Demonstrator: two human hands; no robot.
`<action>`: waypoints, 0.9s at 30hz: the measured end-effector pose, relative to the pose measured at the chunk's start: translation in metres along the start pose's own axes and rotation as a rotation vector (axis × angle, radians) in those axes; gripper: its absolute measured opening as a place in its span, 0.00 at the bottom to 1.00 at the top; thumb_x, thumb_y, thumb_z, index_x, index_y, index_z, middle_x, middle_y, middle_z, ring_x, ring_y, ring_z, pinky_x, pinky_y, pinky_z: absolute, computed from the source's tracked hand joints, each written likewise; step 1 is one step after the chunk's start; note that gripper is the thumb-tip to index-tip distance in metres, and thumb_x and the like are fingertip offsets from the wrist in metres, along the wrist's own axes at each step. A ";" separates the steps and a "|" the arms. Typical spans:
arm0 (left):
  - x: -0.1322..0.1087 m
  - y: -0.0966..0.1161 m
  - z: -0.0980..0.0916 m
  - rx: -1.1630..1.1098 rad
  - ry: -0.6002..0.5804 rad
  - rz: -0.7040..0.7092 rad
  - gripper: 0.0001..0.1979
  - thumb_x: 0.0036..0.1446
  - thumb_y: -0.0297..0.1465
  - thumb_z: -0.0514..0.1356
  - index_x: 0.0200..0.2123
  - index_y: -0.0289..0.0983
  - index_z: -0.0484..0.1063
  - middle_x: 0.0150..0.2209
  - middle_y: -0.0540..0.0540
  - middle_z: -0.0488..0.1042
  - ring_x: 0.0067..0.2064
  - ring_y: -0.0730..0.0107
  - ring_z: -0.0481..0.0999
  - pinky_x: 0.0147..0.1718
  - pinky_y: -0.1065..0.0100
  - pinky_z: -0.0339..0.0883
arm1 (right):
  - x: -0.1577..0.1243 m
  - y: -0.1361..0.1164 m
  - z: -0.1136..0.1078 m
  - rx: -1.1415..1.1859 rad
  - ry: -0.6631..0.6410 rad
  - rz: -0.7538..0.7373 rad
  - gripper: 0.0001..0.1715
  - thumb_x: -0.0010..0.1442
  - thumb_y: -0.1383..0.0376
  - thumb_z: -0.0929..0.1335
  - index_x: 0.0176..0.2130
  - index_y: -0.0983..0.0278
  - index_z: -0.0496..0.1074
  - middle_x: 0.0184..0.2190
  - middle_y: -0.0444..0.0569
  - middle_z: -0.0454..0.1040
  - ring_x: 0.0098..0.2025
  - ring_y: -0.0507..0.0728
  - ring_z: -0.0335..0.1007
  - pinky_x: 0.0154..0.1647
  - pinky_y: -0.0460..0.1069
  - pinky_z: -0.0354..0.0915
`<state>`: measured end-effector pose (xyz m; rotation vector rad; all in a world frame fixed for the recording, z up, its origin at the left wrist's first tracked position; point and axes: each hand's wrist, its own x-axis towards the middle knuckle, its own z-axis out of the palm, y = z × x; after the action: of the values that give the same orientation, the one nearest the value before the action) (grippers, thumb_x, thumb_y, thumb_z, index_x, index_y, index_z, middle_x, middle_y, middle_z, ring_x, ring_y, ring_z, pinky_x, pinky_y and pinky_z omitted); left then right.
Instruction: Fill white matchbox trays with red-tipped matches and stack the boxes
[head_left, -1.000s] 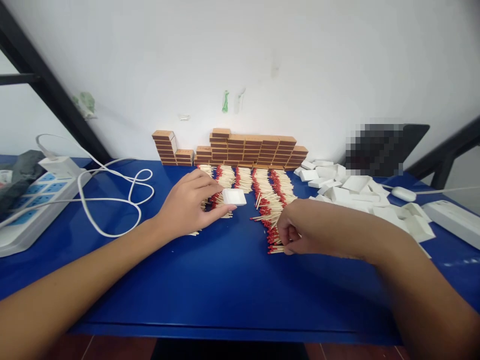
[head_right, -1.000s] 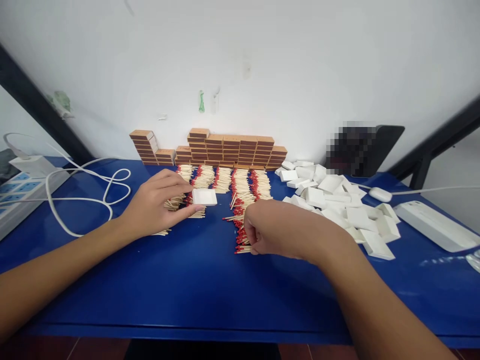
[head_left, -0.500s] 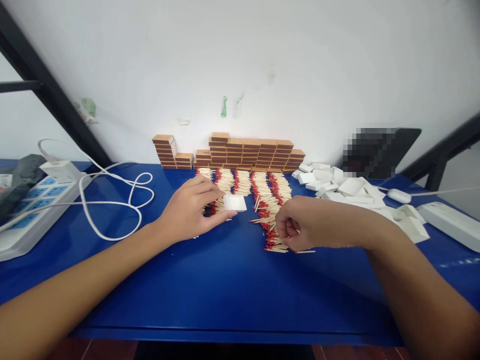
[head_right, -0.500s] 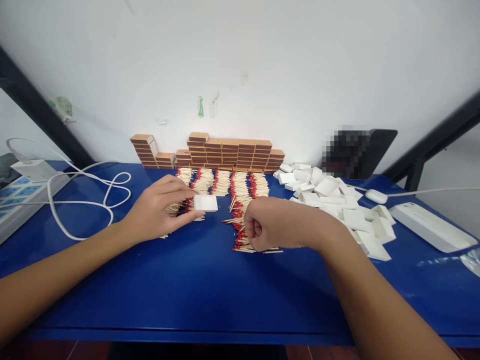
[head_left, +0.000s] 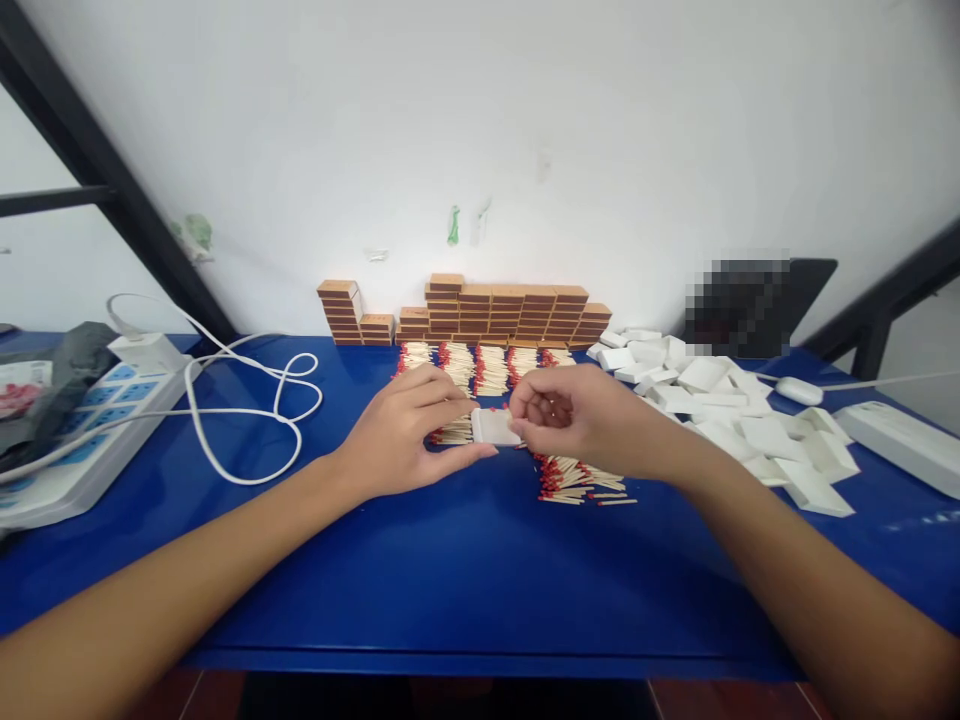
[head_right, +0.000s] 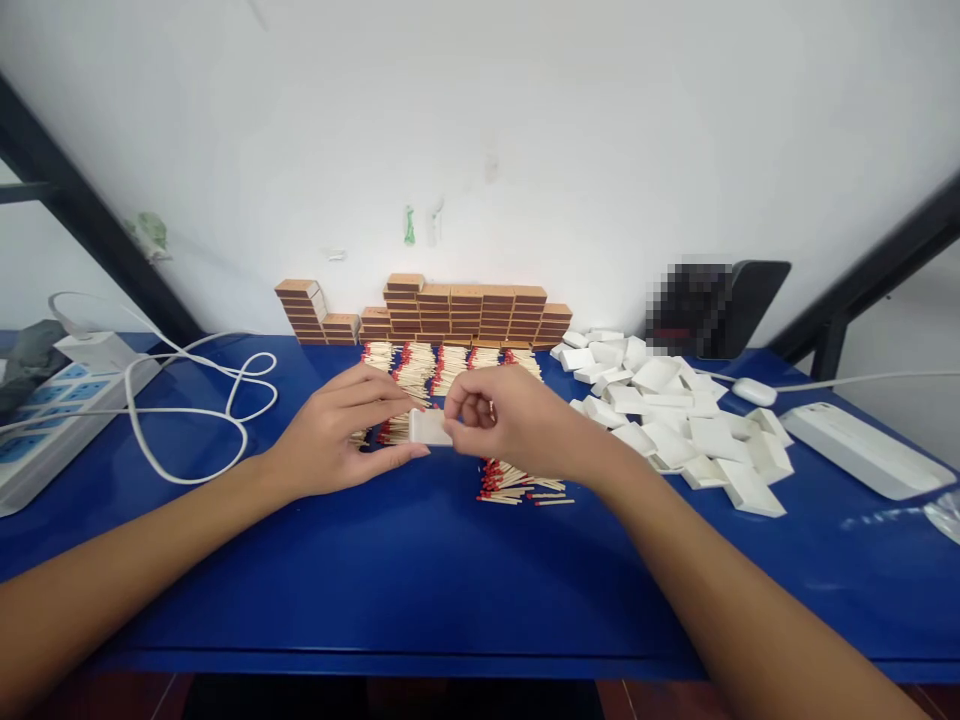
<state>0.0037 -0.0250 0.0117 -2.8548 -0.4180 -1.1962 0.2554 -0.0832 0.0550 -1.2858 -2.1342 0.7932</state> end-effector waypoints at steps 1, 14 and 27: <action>0.000 0.000 0.000 0.000 0.005 0.008 0.16 0.64 0.43 0.69 0.46 0.37 0.80 0.42 0.41 0.83 0.45 0.59 0.79 0.47 0.56 0.76 | 0.000 0.000 0.003 -0.024 -0.006 -0.010 0.08 0.62 0.60 0.71 0.34 0.62 0.74 0.24 0.41 0.69 0.26 0.50 0.62 0.27 0.46 0.59; 0.000 -0.003 0.001 -0.011 -0.032 0.012 0.17 0.65 0.45 0.68 0.47 0.37 0.80 0.43 0.41 0.83 0.45 0.59 0.79 0.48 0.56 0.76 | -0.004 0.000 -0.004 -0.215 -0.023 -0.055 0.08 0.64 0.60 0.70 0.37 0.61 0.80 0.24 0.42 0.72 0.27 0.52 0.65 0.29 0.48 0.58; -0.001 -0.004 0.006 -0.029 -0.023 -0.010 0.17 0.63 0.44 0.70 0.46 0.36 0.81 0.42 0.41 0.83 0.44 0.59 0.80 0.48 0.57 0.76 | -0.021 -0.012 -0.014 -0.457 -0.476 0.290 0.04 0.54 0.67 0.71 0.28 0.59 0.77 0.26 0.43 0.78 0.26 0.54 0.69 0.25 0.49 0.57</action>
<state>0.0059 -0.0211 0.0065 -2.8970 -0.4195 -1.1809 0.2662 -0.1032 0.0701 -1.8185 -2.6515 0.8168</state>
